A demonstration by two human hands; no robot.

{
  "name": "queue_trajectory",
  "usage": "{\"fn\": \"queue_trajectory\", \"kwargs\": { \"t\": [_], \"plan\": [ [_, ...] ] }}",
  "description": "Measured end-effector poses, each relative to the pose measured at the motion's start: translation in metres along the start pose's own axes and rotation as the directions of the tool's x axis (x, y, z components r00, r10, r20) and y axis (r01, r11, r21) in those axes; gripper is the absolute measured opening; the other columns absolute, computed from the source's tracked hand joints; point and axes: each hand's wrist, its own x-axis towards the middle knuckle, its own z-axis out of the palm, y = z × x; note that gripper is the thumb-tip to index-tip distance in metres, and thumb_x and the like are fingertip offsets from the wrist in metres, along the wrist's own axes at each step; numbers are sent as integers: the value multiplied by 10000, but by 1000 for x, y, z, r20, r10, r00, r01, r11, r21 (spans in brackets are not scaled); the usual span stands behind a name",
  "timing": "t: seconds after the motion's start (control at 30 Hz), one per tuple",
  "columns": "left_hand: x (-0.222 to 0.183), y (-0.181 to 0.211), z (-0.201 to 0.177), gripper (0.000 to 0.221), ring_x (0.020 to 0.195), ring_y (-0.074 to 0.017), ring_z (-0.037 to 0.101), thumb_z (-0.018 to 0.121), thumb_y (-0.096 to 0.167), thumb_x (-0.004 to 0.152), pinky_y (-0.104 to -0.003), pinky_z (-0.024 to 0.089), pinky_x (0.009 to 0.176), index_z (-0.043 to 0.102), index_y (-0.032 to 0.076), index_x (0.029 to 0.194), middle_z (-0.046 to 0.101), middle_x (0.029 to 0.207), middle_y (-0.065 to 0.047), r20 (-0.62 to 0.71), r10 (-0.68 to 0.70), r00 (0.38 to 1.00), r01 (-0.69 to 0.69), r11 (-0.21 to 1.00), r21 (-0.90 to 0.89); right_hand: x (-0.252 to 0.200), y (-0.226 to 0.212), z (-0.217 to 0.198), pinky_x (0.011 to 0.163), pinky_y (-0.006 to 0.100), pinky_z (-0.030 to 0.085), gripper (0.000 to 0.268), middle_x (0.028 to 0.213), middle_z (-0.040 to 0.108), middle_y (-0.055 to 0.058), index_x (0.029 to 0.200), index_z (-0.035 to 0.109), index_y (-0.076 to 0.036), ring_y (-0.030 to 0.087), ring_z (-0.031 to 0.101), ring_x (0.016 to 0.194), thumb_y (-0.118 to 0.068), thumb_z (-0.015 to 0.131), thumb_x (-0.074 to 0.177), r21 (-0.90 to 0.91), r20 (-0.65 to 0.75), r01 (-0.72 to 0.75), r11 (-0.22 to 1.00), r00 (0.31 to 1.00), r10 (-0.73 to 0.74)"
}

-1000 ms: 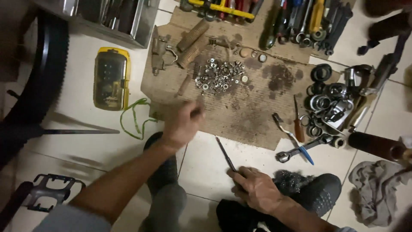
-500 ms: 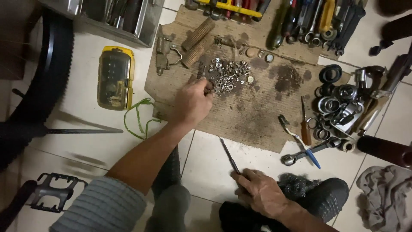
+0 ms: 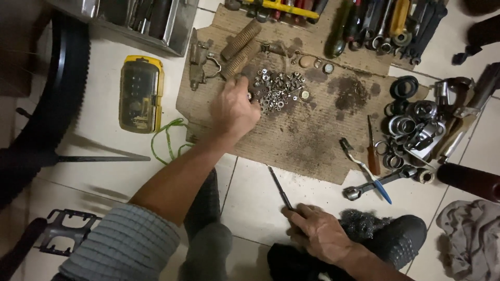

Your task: Cleaning small metal bicycle components using a steel wool pad and a screwdriver for manipulation.

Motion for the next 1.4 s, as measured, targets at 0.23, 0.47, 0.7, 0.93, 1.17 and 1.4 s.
{"fn": "queue_trajectory", "kwargs": {
  "t": [0.23,0.47,0.7,0.93,1.17,1.4],
  "plan": [
    [23,-3,13,411,748,-150,560,664,530,910,-357,514,581,603,210,1161,594,985,27,324,-259,910,201,958,203,0,3,4,771,402,558,561,1106,638,28,1405,536,-206,259,651,916,-279,719,880,-10,-23,4,1000,1000,-4],
    [22,6,11,257,651,-245,646,723,80,747,-399,530,525,674,42,997,678,879,-102,104,1,995,9,995,-95,-2,3,2,800,416,563,540,1181,629,63,1375,547,-165,289,660,966,-268,727,877,-12,-47,53,999,997,-54],
    [46,18,9,261,705,-219,634,603,-37,833,-327,594,558,592,21,1087,627,1077,-139,131,83,988,-61,984,-165,-3,-3,-8,769,415,553,491,1075,647,51,1321,580,-153,279,657,890,-219,724,856,16,-80,84,996,993,-83],
    [98,34,-1,534,675,-235,645,545,-138,856,-342,638,583,569,33,1360,622,1261,-145,403,250,880,-266,964,-18,-5,5,-5,859,434,544,519,1214,607,48,1366,556,-164,312,628,1028,-222,699,871,27,-12,36,999,999,-35],
    [114,27,25,301,531,-156,563,628,33,945,-277,583,429,726,106,1220,606,1180,-223,404,134,905,-234,949,209,-4,8,-5,855,436,519,523,1175,616,33,1368,545,-197,291,625,982,-262,717,879,41,-6,13,999,1000,-13],
    [115,30,22,251,425,-137,604,569,116,1015,-220,558,306,679,-47,1171,735,916,-175,300,-40,953,17,997,78,-6,15,5,840,441,524,574,1180,621,58,1381,548,-174,300,631,981,-236,739,844,5,-87,80,997,993,-79]
  ]
}}
